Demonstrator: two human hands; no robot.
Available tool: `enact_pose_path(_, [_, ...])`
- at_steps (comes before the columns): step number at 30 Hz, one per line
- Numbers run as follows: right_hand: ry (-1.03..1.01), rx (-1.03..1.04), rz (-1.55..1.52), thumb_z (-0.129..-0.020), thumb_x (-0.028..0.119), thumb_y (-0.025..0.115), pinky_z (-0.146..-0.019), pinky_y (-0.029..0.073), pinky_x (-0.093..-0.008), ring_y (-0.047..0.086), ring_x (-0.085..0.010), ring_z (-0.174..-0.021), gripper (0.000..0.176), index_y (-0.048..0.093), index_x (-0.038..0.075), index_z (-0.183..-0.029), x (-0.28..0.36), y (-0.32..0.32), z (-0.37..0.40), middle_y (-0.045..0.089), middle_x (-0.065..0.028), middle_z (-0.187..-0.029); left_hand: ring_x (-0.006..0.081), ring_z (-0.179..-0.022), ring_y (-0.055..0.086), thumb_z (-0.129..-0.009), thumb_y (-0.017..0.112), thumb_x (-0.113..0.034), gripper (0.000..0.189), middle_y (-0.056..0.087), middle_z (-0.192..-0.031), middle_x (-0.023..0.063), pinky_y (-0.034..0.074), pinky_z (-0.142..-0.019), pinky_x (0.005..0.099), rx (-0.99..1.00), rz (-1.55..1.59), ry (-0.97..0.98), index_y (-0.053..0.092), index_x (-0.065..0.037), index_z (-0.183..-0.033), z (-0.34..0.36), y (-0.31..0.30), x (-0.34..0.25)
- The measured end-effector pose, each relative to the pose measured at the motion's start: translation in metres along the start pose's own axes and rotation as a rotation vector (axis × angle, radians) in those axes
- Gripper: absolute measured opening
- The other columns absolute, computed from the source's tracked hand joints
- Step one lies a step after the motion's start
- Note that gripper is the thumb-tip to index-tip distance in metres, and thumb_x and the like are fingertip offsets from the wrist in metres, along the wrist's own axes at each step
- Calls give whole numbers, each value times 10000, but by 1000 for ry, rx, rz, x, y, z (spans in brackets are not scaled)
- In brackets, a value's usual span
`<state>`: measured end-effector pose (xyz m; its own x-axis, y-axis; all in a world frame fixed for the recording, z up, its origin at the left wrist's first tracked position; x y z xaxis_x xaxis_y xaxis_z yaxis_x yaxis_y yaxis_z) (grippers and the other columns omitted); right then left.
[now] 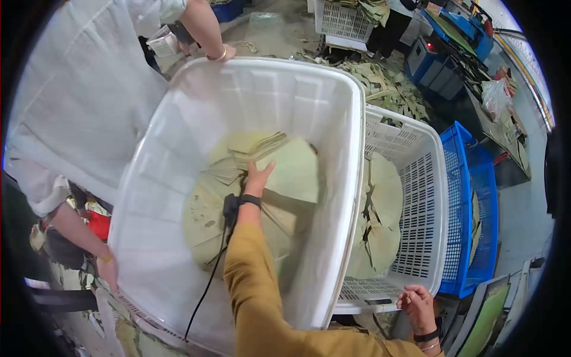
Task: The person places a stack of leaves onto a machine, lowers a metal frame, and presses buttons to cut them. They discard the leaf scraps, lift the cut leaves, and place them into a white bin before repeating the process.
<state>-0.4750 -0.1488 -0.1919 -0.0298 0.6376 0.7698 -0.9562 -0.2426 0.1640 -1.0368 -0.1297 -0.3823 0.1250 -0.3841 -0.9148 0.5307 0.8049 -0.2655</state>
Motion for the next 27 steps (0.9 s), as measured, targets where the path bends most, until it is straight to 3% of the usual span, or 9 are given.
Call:
enact_pose_path(2, [17,-41,1,-917,143,587,-692,537,-355,634,-239,-732,239,539,-6,-1098,-5,3,1,634,-166,-881,365,-1352,301,-828,706,-373,874,300,-1460,244,282,-1096,431,-100,-115,-14,228,53,-1423,-15,18,45])
enact_pose_path(6, [49,21,2,-909,156,605,-690,538,-356,637,-246,-738,243,550,-3,-1084,-17,9,5,633,-160,-893,395,-1254,432,-836,687,-240,716,427,-1360,282,370,-1018,417,-88,-163,78,317,88,-1355,4,12,47])
enact_pose_path(10, [43,184,76,-911,153,600,-668,535,-335,633,-228,-716,205,557,8,-1049,-20,20,5,637,-140,-875,291,-953,611,-805,632,-96,405,629,-1058,216,478,-829,369,-163,-30,303,530,58,-1165,46,-20,-25])
enact_pose_path(11, [7,236,102,-913,149,593,-663,533,-328,631,-220,-710,191,556,9,-1039,-19,21,4,637,-138,-877,263,-856,625,-801,622,-85,351,644,-965,182,496,-763,350,-321,-175,592,555,58,-1114,49,-25,-34])
enact_pose_path(13, [-57,356,161,-923,143,574,-653,526,-314,623,-200,-696,162,555,12,-1017,-19,28,5,635,-130,-875,240,-810,616,-817,618,-135,309,637,-911,152,498,-745,334,-228,167,622,578,45,-1064,101,-46,-88])
enact_pose_path(14, [-87,441,204,-926,133,568,-657,523,-308,612,-187,-692,149,559,15,-1016,-21,27,5,630,-121,-859,223,-800,610,-835,604,-148,285,638,-892,143,496,-736,334,-357,130,630,578,34,-1053,161,-68,-130])
enact_pose_path(19, [-17,718,334,-928,107,559,-672,520,-307,605,-174,-706,111,563,29,-1006,-44,39,29,627,-90,-844,145,-820,604,-873,598,-64,216,620,-926,102,496,-731,282,-247,367,782,548,41,-1055,410,-136,-213])
enact_pose_path(22, [22,871,402,-927,107,561,-673,526,-300,610,-171,-696,107,564,34,-1004,-59,51,66,630,-88,-843,124,-849,618,-922,554,-18,164,613,-931,84,502,-761,259,-138,412,785,529,26,-1078,539,-161,-171])
enact_pose_path(27, [20,1075,550,-925,106,559,-661,528,-290,605,-148,-700,92,562,39,-989,-97,74,127,624,-74,-841,187,-917,659,-935,557,-75,192,642,-1007,127,539,-793,300,-365,620,262,536,22,-1099,671,-225,-20])
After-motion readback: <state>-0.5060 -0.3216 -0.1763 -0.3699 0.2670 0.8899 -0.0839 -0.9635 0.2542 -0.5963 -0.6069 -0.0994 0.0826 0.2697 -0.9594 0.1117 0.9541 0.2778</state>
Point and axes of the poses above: each hand's wrist, its own z-axis away from the middle knuckle, its own y-axis out of the palm, x = y × z, the point moved 4 cm from there along -z, towards the middle knuckle
